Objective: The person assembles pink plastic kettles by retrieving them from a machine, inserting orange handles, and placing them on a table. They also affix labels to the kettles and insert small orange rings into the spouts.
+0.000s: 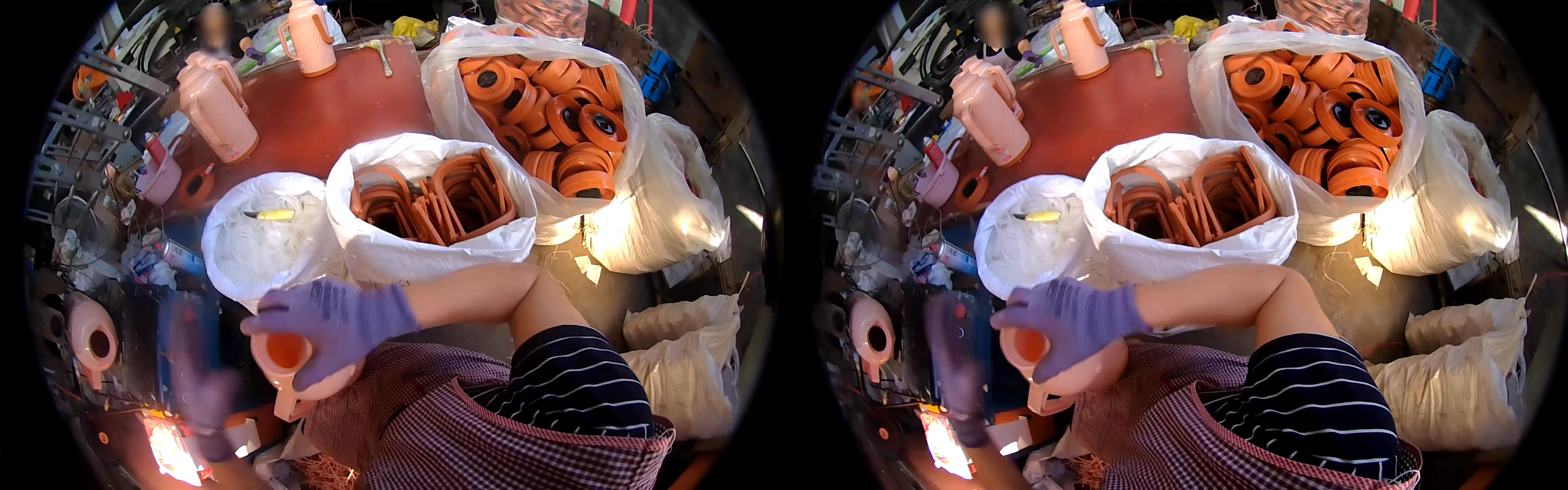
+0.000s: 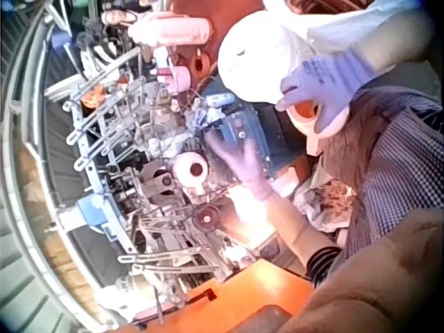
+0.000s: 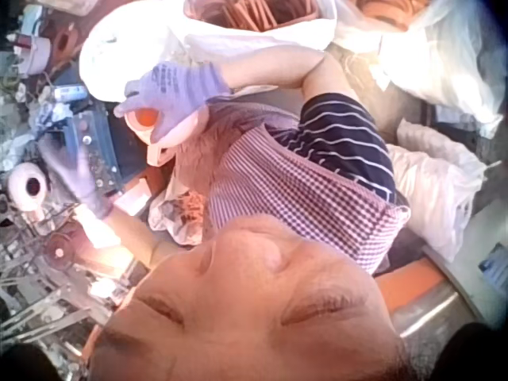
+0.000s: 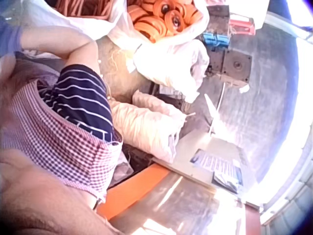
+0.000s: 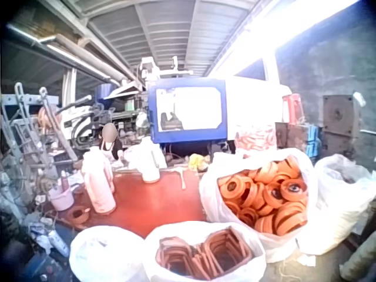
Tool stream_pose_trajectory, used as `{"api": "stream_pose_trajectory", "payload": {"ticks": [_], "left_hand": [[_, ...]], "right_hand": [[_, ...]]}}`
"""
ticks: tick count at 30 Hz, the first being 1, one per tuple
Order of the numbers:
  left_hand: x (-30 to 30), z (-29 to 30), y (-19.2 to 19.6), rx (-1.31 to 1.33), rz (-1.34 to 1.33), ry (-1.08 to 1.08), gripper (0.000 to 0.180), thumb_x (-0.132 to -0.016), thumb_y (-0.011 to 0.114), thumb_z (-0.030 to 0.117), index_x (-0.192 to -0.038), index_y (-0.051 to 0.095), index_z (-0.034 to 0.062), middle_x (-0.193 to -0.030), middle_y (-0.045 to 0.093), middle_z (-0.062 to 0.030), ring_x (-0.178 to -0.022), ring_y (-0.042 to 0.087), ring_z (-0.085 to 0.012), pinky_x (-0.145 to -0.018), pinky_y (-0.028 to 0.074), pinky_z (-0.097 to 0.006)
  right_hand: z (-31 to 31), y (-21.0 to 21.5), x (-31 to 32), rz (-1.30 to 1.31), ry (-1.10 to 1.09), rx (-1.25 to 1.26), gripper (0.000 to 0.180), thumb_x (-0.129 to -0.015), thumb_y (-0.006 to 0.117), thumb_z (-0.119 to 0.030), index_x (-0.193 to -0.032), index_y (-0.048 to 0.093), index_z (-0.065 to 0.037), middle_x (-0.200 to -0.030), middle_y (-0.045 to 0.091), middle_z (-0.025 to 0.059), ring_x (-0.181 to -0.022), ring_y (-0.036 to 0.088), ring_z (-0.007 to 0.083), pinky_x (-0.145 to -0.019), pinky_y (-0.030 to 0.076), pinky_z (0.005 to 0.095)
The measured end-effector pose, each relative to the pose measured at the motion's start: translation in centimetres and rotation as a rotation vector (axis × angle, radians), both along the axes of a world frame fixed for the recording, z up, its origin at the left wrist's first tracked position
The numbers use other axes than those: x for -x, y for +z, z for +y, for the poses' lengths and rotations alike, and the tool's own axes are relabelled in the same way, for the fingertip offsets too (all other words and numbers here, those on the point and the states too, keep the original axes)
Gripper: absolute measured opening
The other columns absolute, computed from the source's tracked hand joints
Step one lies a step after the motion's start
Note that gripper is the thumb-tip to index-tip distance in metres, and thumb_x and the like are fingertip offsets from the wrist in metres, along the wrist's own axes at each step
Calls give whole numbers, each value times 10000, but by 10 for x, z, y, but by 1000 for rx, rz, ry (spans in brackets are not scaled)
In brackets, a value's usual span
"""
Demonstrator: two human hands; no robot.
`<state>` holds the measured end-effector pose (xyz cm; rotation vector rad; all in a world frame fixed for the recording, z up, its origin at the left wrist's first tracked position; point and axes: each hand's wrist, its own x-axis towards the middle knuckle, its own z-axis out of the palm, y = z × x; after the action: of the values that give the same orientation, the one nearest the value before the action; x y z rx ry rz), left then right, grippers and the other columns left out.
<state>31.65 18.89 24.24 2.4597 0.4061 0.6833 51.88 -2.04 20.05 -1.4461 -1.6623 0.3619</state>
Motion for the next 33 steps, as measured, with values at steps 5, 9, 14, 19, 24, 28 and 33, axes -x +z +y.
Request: {"api": "stream_pose_trajectory", "payload": {"ticks": [5,9,14,19,24,28,33], "left_hand": [[-19,-84,-14,99,100,-95,852,-599,852,129,-1352,491,-34,-1261,601,-196,-1156,609,-318,-994,481,-386],[27,-46,-29,321,24,98,904,-580,777,93,-1412,432,20,-1342,546,-162,-1200,566,-281,-1030,455,-380],[85,-16,-55,405,46,152,1005,-535,746,71,-1460,354,46,-1393,499,-165,-1280,492,-296,-1097,381,-409],[98,-36,-56,599,15,281,1046,-521,715,88,-1485,312,37,-1409,484,-178,-1282,473,-307,-1110,358,-415],[141,-47,-73,525,-82,347,964,-611,676,175,-1486,306,17,-1396,480,-174,-1300,446,-308,-1110,350,-417],[157,-40,-102,532,-135,379,996,-633,730,363,-1480,306,56,-1394,469,-174,-1292,444,-313,-1094,354,-460],[141,-44,-91,513,-77,370,1000,-636,736,372,-1480,302,56,-1405,465,-176,-1292,446,-311,-1104,342,-462]], "right_hand": [[-76,5,-120,9,-520,14,437,-824,735,-96,-1247,626,-83,-1053,702,99,-900,675,189,-785,554,338],[-288,-41,-300,-677,-1152,1004,469,-768,749,-143,-1229,665,-129,-1137,694,126,-1056,652,249,-902,526,391],[-383,-41,-297,-648,-1174,1584,603,-640,815,-191,-1200,671,-21,-1246,665,173,-1168,632,317,-983,504,424],[-346,-36,-321,-295,-1072,1810,706,-556,904,-267,-1190,690,-42,-1180,700,137,-1086,671,314,-908,543,450],[-351,-82,-315,-566,-963,1813,530,-504,942,-202,-980,765,-50,-1066,733,127,-987,701,284,-851,554,434],[-313,-51,-320,-500,-941,1610,367,-657,800,-240,-946,757,-18,-1029,730,176,-1028,700,287,-847,559,406],[-208,11,-342,-710,-1042,827,392,-742,704,-290,-1042,664,-42,-1053,686,228,-1005,661,387,-878,528,453]]}}
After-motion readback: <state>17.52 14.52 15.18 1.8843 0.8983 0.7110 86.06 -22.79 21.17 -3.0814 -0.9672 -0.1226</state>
